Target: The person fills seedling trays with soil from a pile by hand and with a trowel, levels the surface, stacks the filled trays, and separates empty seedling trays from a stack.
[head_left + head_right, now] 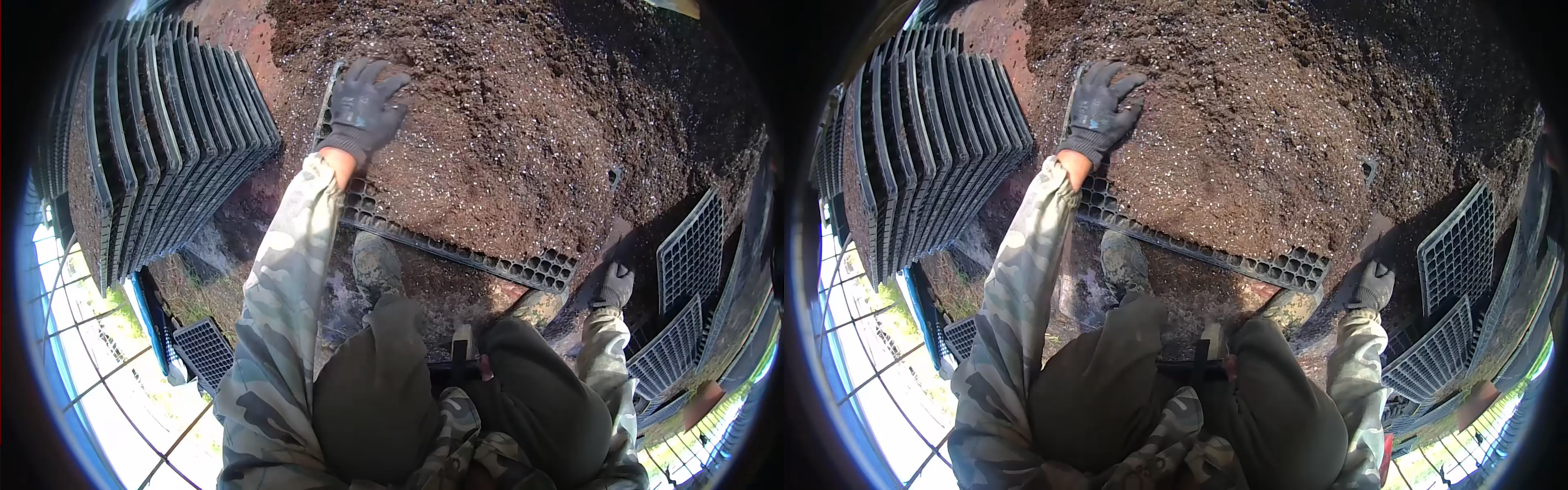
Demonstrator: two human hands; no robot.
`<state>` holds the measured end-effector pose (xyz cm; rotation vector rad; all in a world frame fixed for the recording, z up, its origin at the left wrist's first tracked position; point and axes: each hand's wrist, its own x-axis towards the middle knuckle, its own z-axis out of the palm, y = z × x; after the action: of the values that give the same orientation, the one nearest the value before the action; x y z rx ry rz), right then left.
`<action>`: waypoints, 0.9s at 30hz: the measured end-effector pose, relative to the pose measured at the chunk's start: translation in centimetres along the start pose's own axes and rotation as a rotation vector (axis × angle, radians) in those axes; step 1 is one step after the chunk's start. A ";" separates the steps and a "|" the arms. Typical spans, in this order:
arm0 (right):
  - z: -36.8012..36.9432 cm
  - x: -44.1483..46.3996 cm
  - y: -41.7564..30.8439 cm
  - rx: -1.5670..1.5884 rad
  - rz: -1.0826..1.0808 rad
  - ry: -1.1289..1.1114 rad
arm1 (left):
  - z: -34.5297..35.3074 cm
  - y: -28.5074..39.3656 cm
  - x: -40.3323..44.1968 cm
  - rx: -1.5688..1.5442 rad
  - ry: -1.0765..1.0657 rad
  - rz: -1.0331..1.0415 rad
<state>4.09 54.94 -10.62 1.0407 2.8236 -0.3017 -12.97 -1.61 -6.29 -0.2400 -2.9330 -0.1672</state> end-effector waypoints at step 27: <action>0.6 0.3 0.7 -0.005 -0.006 0.029 | 2.4 -6.1 -2.0 -0.013 0.030 -0.355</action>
<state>4.31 55.49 -11.34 1.0447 2.8524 -0.2820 -12.49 -7.58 -9.62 0.2820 -2.9187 -0.2377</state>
